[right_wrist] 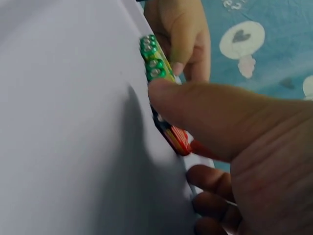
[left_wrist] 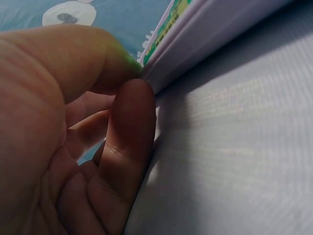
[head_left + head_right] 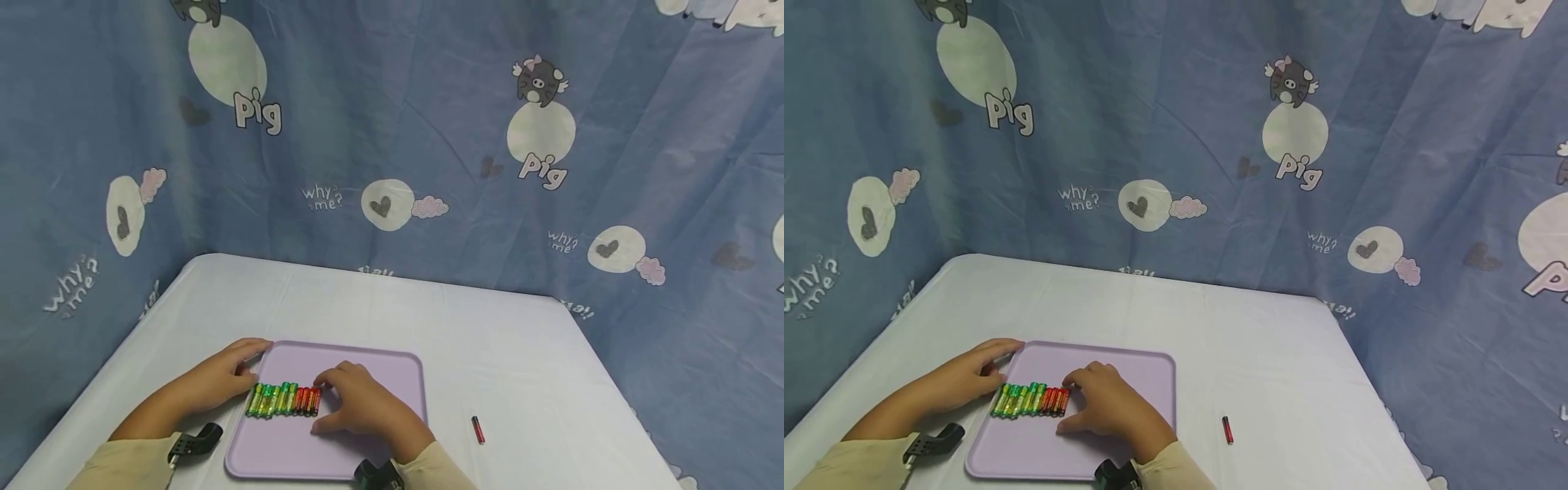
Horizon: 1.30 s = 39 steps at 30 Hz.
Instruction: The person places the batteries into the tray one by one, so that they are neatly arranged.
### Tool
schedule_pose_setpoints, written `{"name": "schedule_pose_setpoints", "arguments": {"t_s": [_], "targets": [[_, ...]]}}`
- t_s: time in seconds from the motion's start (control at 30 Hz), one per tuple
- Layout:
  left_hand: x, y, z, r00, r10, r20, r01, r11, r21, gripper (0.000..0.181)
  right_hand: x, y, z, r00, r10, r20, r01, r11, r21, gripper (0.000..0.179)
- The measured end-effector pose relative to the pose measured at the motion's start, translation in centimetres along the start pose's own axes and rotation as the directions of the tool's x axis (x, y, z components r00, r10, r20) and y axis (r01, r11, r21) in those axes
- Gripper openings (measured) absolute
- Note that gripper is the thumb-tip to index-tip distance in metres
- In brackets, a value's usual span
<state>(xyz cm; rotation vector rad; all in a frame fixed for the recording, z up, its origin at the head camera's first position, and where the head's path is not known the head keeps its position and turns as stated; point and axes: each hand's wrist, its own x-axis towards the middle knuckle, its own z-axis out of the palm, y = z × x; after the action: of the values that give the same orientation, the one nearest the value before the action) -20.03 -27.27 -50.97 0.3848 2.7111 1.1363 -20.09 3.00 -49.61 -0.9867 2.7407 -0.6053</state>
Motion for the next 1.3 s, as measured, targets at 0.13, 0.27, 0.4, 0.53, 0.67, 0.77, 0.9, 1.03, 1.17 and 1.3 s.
{"name": "schedule_pose_setpoints", "arguments": {"t_s": [0.13, 0.27, 0.4, 0.53, 0.67, 0.77, 0.9, 1.03, 1.17, 1.3], "targets": [[0.1, 0.0, 0.1, 1.000, 0.003, -0.002, -0.003, 1.000, -0.002, 0.066, -0.6, 0.7, -0.6, 0.999, -0.031, 0.021, 0.031, 0.999, 0.021, 0.066], [0.1, 0.0, 0.1, 1.000, 0.003, -0.001, -0.003, 1.000, 0.005, 0.065, -1.3, 1.4, -1.0, 0.998, -0.055, 0.033, 0.054, 0.998, 0.031, 0.066], [0.0, 0.0, 0.0, 1.000, 0.000, 0.000, 0.000, 1.000, 0.013, 0.065, -2.0, 2.0, -1.4, 0.999, -0.039, 0.038, 0.037, 0.998, 0.050, 0.064], [-0.2, 0.0, -0.1, 1.000, -0.001, -0.005, 0.001, 1.000, 0.014, 0.066, -2.8, 2.9, -1.6, 1.000, -0.009, 0.017, 0.008, 0.998, 0.056, 0.060], [-0.2, 0.0, 0.0, 1.000, -0.002, -0.009, 0.002, 1.000, 0.004, 0.065, -3.8, 3.9, -2.0, 0.999, 0.037, -0.016, -0.036, 0.997, 0.066, 0.056], [-0.1, 0.0, 0.0, 1.000, -0.005, -0.007, 0.005, 1.000, 0.003, 0.065, -4.5, 4.8, -2.2, 0.997, 0.066, -0.035, -0.063, 0.995, 0.078, 0.055], [0.0, -0.1, 0.0, 1.000, -0.009, -0.001, 0.009, 1.000, 0.010, 0.066, -5.2, 6.1, -2.5, 0.995, 0.070, -0.065, -0.065, 0.995, 0.080, 0.054], [0.0, -0.1, -0.1, 1.000, -0.008, -0.001, 0.008, 1.000, 0.020, 0.066, -6.0, 7.2, -2.8, 0.990, 0.083, -0.111, -0.071, 0.992, 0.107, 0.050], [0.0, 0.0, -0.1, 1.000, -0.004, -0.003, 0.004, 1.000, 0.019, 0.066, -6.9, 8.0, -3.1, 0.978, 0.103, -0.181, -0.077, 0.986, 0.145, 0.043], [-0.1, 0.2, 0.0, 1.000, -0.003, -0.002, 0.003, 1.000, 0.010, 0.065, -8.0, 8.9, -3.5, 0.963, 0.132, -0.236, -0.098, 0.984, 0.151, 0.040]]}}
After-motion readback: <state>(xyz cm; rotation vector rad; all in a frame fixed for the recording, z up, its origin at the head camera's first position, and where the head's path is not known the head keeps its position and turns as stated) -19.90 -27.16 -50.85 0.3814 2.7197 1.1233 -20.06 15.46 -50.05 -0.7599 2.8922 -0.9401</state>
